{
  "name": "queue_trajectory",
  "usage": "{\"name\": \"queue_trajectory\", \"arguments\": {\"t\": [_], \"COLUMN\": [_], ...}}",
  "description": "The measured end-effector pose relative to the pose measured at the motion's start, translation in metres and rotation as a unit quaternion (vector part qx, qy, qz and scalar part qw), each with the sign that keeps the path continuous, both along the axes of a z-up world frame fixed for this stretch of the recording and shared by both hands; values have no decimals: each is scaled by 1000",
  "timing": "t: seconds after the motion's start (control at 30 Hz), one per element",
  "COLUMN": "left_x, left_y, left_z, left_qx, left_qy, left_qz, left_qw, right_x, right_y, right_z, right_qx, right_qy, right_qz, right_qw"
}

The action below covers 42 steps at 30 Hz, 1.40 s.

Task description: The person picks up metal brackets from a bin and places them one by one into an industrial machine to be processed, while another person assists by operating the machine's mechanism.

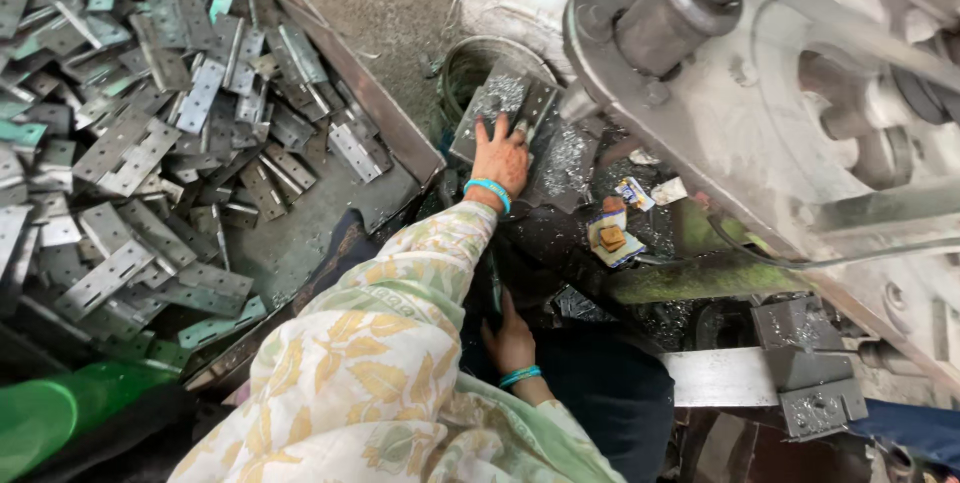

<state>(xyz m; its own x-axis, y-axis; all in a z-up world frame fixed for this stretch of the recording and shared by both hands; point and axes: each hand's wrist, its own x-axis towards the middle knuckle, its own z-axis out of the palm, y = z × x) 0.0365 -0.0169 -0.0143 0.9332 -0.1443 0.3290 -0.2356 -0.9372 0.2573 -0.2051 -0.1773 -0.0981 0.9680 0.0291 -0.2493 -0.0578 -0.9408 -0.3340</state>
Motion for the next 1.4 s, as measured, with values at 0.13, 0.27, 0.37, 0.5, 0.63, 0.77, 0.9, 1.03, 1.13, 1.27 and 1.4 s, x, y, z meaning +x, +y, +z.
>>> {"name": "queue_trajectory", "arguments": {"t": [0.13, 0.27, 0.37, 0.5, 0.63, 0.77, 0.9, 1.03, 1.13, 1.27, 1.4], "left_x": [-7, -28, -45, -81, -162, -255, -283, -271, -255, -239, -196], "left_y": [6, 15, 34, 110, 204, 283, 333, 332, 315, 331, 286], "left_z": [4, 21, 43, 44, -18, -99, -134, -122, -94, -104, -63], "left_qx": [-14, -73, -119, -190, -59, 28, 30, 28, 19, 7, -10], "left_qy": [-62, -77, -100, -90, 68, 121, 191, 237, 255, 240, 156], "left_qz": [-8, 9, 46, 44, 114, 138, 138, 146, 136, 102, 34], "left_qw": [998, 994, 987, 977, 989, 983, 971, 960, 957, 965, 987], "right_x": [7, 12, 33, 55, 60, 57, 54, 49, 48, 50, 51], "right_y": [-13, -30, -38, -23, -2, 3, 8, 15, 16, 14, 12], "right_z": [-56, -56, -12, 72, 110, 114, 122, 128, 129, 124, 118], "right_qx": [32, 83, 31, 1, -5, -12, -15, 0, 16, 12, 8], "right_qy": [-85, -109, -47, -19, -20, -12, 1, 11, 15, 11, 7], "right_qz": [15, 61, 79, 73, 127, 121, 108, 90, 81, 74, 83], "right_qw": [996, 989, 995, 997, 992, 993, 994, 996, 996, 997, 996]}}
